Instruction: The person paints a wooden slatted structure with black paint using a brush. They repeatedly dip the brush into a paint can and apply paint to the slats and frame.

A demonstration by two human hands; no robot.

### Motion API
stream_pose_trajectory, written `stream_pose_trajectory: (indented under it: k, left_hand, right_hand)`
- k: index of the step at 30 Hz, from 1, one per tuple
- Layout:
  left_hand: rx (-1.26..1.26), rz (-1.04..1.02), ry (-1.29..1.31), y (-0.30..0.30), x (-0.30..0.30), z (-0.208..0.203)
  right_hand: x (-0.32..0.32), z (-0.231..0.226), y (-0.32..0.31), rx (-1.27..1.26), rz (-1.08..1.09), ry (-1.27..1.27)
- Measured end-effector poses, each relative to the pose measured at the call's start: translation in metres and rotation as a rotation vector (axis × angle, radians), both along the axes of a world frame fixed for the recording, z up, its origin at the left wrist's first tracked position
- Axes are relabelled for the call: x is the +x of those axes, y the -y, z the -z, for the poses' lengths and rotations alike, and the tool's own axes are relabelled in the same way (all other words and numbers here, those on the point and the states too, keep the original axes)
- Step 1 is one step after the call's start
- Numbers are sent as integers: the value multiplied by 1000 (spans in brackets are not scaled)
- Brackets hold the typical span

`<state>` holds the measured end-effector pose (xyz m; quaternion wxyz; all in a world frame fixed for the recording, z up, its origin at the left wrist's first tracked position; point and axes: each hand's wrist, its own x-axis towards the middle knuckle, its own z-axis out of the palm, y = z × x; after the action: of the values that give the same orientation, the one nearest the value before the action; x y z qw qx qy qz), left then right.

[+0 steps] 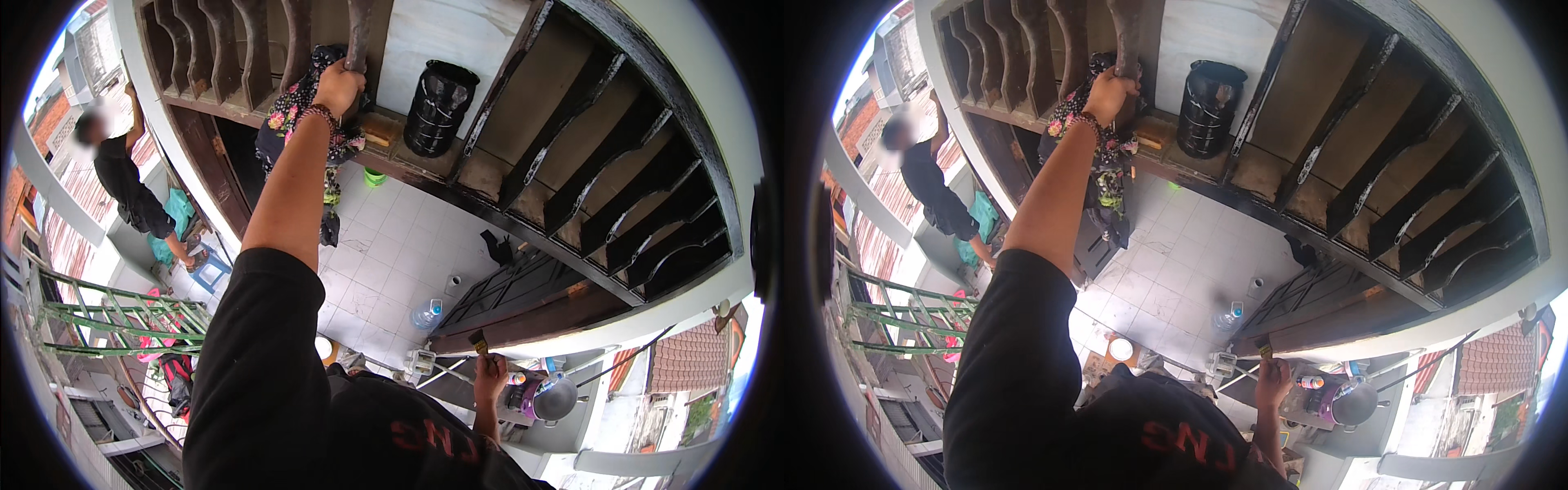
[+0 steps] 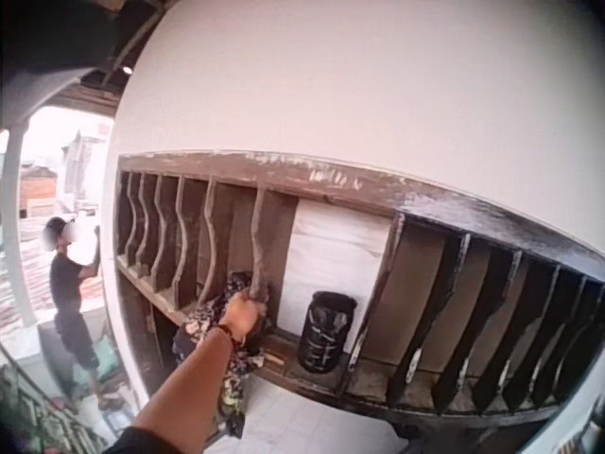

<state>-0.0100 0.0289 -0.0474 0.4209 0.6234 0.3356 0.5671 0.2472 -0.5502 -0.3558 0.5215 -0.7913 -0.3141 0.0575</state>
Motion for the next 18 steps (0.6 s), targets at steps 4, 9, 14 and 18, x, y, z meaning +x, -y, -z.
stream_pose_trajectory:
  k: [4,9,14,18]
  left_hand:
    - [-44,16,42,5,-2,-4]
    - [-44,-45,21,10,-2,-1]
    - [-27,63,165,10,-3,-5]
    - [-20,42,96,15,-5,-6]
  right_hand:
    - [-5,-31,-1,101,37,-71]
    - [-11,-37,-6,183,72,-237]
    - [-20,-6,-16,205,23,-221]
    - [-35,10,-21,198,8,-351]
